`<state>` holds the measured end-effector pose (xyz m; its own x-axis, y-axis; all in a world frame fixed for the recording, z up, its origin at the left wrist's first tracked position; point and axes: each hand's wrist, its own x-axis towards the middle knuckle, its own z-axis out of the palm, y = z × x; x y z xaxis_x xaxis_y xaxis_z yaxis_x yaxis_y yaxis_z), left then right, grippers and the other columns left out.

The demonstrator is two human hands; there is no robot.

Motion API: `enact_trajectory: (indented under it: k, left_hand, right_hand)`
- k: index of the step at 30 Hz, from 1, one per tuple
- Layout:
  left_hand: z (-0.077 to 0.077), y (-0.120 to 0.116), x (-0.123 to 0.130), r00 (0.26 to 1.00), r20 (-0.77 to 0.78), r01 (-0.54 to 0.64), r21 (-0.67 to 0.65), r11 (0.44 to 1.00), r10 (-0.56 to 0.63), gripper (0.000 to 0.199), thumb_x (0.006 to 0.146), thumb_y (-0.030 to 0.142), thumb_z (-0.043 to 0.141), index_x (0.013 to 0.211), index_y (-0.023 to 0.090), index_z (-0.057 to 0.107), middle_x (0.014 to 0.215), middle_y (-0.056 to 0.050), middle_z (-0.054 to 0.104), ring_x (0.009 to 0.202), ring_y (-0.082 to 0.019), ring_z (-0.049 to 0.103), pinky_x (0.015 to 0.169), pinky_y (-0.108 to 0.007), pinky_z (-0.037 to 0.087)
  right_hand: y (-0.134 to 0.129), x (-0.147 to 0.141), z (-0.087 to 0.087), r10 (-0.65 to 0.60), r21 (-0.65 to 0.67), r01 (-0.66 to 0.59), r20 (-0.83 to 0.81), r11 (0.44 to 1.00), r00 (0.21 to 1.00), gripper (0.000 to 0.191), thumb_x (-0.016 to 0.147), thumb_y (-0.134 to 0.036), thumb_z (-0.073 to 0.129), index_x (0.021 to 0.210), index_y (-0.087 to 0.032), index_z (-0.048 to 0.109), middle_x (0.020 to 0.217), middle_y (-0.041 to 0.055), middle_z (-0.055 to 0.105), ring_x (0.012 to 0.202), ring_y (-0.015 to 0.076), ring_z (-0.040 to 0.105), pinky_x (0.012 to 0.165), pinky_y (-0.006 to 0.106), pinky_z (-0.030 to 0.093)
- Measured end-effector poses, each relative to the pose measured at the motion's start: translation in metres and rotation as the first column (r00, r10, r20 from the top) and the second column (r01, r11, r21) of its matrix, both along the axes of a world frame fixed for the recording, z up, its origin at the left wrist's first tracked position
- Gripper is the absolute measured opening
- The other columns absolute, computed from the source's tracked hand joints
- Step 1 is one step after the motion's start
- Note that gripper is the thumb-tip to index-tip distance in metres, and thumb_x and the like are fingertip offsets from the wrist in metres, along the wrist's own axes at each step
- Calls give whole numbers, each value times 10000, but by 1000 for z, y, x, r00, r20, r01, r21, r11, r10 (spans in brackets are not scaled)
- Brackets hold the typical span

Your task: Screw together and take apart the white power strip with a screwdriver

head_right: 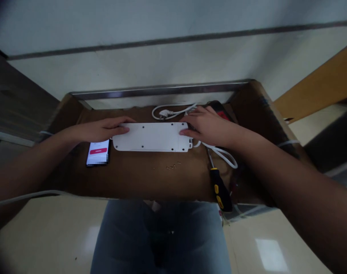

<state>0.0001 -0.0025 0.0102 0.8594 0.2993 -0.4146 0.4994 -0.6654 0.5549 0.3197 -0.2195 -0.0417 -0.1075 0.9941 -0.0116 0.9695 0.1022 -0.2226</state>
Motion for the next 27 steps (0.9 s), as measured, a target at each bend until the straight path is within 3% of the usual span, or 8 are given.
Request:
enact_trajectory:
  k: [5,11,17,19,23,27]
  left_hand:
    - [0,1,-2,996,-55,72,-28,997,-74,791,912,662,591,1550,216,451,1479,-116,631,1234,-268,653,1009,-351,541]
    - [-3,3,-4,972,-79,232,159,960,-222,1151,675,693,823,1620,210,378,1634,-150,469,1508,-348,433,1271,-429,354]
    - [-5,3,-5,983,-69,182,182,966,-172,1223,611,659,875,1620,211,349,1674,-156,442,1499,-347,469,1239,-390,387]
    - [-5,3,-5,988,-68,151,178,972,-141,1212,573,650,894,1575,189,390,1633,-166,490,1448,-350,518,1195,-380,425]
    - [-3,3,-4,990,-83,127,160,979,-115,1012,551,638,906,1367,174,529,1465,-146,605,1276,-330,604,1062,-369,493]
    - [-3,4,-4,987,-96,142,169,975,-128,922,570,643,888,1298,203,531,1403,-125,622,1217,-310,608,998,-359,494]
  right_hand:
    - [1,4,-5,13,-5,-13,43,1000,999,873,993,-837,249,1350,-185,707,1291,142,619,1191,230,507,1072,399,405]
    - [-1,5,-9,-1,-35,5,98,999,995,830,994,-829,246,1383,-258,706,1353,128,584,1227,239,492,1064,421,438]
    - [-3,4,-10,6,-50,2,153,999,988,789,1012,-793,205,1409,-317,693,1392,114,566,1208,239,512,1031,460,482]
    - [-4,4,-11,7,-40,0,165,999,986,786,1019,-780,184,1442,-330,668,1419,110,552,1208,235,516,1039,470,487]
    - [-7,5,-10,30,-44,-22,180,999,983,842,992,-830,216,1485,-296,642,1481,127,512,1262,248,514,1059,452,492]
    - [-10,1,-1,67,-51,-59,179,997,982,967,898,-953,293,1594,-320,517,1581,105,438,1380,271,488,1118,454,472]
